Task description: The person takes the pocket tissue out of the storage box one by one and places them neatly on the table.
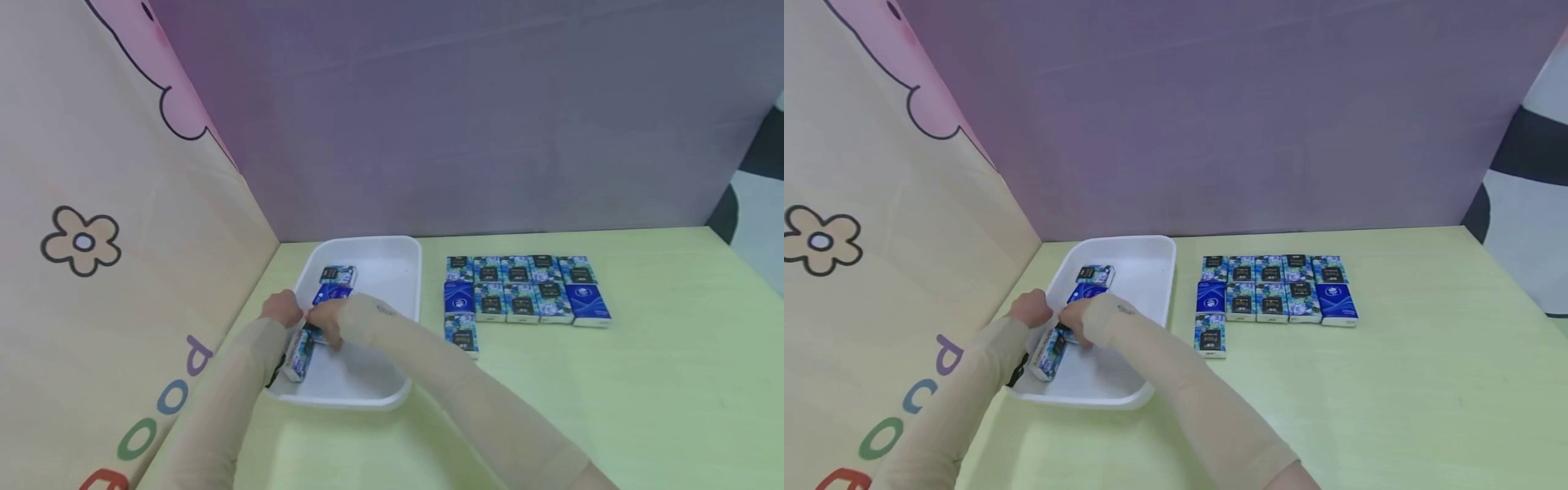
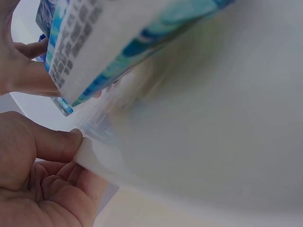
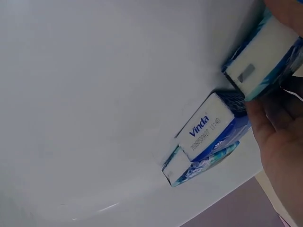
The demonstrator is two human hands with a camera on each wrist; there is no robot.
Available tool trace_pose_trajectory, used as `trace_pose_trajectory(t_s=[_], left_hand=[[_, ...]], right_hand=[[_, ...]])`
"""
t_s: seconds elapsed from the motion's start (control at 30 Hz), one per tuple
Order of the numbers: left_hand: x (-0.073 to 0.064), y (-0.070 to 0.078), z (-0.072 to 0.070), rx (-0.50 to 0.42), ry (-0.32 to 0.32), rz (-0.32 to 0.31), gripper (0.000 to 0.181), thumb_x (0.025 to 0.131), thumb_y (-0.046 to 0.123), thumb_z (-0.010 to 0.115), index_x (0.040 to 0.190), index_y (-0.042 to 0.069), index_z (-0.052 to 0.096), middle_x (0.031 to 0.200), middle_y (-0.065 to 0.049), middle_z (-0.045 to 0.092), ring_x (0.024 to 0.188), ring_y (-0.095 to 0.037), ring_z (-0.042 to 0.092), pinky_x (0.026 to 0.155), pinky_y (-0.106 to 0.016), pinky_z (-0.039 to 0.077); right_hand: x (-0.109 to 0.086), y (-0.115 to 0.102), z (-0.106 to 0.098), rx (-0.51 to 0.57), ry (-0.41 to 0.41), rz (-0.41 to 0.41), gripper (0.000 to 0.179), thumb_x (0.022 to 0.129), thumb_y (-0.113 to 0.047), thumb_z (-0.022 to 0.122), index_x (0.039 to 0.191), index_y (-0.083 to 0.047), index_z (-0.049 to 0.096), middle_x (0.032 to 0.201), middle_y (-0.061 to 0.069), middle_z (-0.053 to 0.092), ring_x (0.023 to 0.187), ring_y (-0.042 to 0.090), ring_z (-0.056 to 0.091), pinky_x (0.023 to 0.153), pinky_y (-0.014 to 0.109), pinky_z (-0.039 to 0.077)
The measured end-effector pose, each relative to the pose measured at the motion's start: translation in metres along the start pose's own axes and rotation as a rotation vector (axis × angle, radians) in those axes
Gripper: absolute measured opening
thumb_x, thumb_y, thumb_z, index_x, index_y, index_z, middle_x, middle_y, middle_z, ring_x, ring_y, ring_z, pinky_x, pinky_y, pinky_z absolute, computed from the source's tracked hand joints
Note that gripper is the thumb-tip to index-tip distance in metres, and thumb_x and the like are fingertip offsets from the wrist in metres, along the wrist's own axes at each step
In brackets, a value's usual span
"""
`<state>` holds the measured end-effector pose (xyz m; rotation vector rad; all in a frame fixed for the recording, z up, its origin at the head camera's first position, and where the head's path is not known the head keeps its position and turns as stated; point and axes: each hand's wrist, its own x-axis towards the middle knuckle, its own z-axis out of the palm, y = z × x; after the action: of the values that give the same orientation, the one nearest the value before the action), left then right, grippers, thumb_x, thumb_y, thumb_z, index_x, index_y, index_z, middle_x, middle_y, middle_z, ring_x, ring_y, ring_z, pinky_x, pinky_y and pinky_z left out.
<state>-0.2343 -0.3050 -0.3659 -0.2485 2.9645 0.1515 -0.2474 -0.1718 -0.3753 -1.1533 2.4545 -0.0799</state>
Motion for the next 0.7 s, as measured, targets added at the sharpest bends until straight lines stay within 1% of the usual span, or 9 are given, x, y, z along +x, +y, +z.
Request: trace_pose_trajectory(t_s=[0.03,0.17,0.2,0.23,0.27,0.33,0.47,0.57,0.7], left_hand=[[-0.0002,0.0000,0.0002,0.001,0.001,0.000,0.030,0.079,0.013,0.053,0.093,-0.013,0.057,0.085,-0.025,0.062,0.075,-0.033,0.060,0.070,-0.043,0.050],[-0.0011,-0.0004,0.0009,-0.002,-0.002,-0.006,0.031,0.080,0.014,0.053,0.094,-0.013,0.057,0.085,-0.025,0.062,0.076,-0.033,0.060,0.071,-0.043,0.050],[-0.0014,-0.0004,0.0010,-0.004,-0.004,-0.011,0.031,0.081,0.013,0.053,0.095,-0.014,0.057,0.085,-0.025,0.062,0.076,-0.033,0.060,0.071,-0.043,0.050],[-0.0015,-0.0002,0.0012,-0.006,-0.004,-0.015,0.030,0.080,0.013,0.053,0.095,-0.013,0.057,0.085,-0.024,0.062,0.076,-0.033,0.060,0.071,-0.042,0.050],[-0.0017,0.0001,0.0014,-0.012,-0.009,-0.022,0.030,0.081,0.013,0.053,0.096,-0.013,0.057,0.085,-0.024,0.062,0.075,-0.032,0.060,0.071,-0.042,0.051],[-0.0018,0.0005,0.0017,-0.018,-0.012,-0.027,0.030,0.081,0.012,0.053,0.096,-0.013,0.057,0.085,-0.024,0.062,0.075,-0.032,0.061,0.070,-0.042,0.051],[-0.0018,0.0022,0.0011,-0.026,-0.015,-0.034,0.029,0.081,0.010,0.052,0.097,-0.013,0.057,0.085,-0.024,0.063,0.075,-0.032,0.061,0.070,-0.041,0.051],[-0.0020,0.0031,0.0000,-0.029,-0.021,-0.041,0.028,0.081,0.009,0.051,0.097,-0.012,0.057,0.085,-0.023,0.063,0.074,-0.031,0.061,0.069,-0.040,0.051],[-0.0021,0.0029,-0.0003,-0.029,-0.030,-0.043,0.026,0.080,0.008,0.052,0.096,-0.012,0.057,0.084,-0.022,0.062,0.074,-0.030,0.060,0.068,-0.039,0.051]], right_hand=[[0.0001,0.0005,0.0007,0.024,-0.008,0.010,0.084,0.070,-0.017,0.076,0.140,-0.029,0.033,0.143,-0.006,0.038,0.131,0.014,0.036,0.108,0.034,0.029],[0.0007,0.0017,0.0046,0.043,-0.031,0.003,0.090,0.074,-0.014,0.074,0.145,-0.028,0.020,0.149,-0.004,0.029,0.134,0.015,0.031,0.109,0.030,0.026],[0.0009,0.0019,0.0054,0.034,-0.036,-0.011,0.091,0.075,-0.014,0.073,0.146,-0.026,0.017,0.149,-0.003,0.027,0.134,0.015,0.030,0.109,0.028,0.026],[0.0008,0.0022,0.0058,0.040,-0.036,-0.010,0.090,0.076,-0.014,0.072,0.146,-0.026,0.017,0.149,-0.002,0.028,0.134,0.015,0.031,0.109,0.028,0.027],[0.0011,0.0026,0.0062,0.039,-0.031,-0.017,0.089,0.076,-0.013,0.072,0.146,-0.025,0.018,0.148,-0.002,0.029,0.134,0.015,0.032,0.108,0.028,0.027],[0.0017,0.0035,0.0064,0.059,-0.025,-0.006,0.086,0.076,-0.013,0.071,0.145,-0.028,0.022,0.148,-0.003,0.031,0.134,0.015,0.031,0.109,0.030,0.026],[0.0056,0.0050,0.0065,-0.018,0.011,-0.044,0.078,0.072,-0.016,0.073,0.140,-0.024,0.035,0.141,-0.003,0.041,0.129,0.014,0.038,0.107,0.031,0.030],[0.0086,0.0047,0.0063,-0.124,0.036,-0.093,0.074,0.069,-0.020,0.076,0.134,-0.019,0.042,0.135,-0.001,0.047,0.122,0.015,0.045,0.103,0.030,0.036],[0.0086,0.0026,0.0052,-0.147,0.027,-0.086,0.067,0.067,-0.024,0.079,0.127,-0.020,0.048,0.129,-0.002,0.052,0.115,0.013,0.049,0.099,0.030,0.039]])
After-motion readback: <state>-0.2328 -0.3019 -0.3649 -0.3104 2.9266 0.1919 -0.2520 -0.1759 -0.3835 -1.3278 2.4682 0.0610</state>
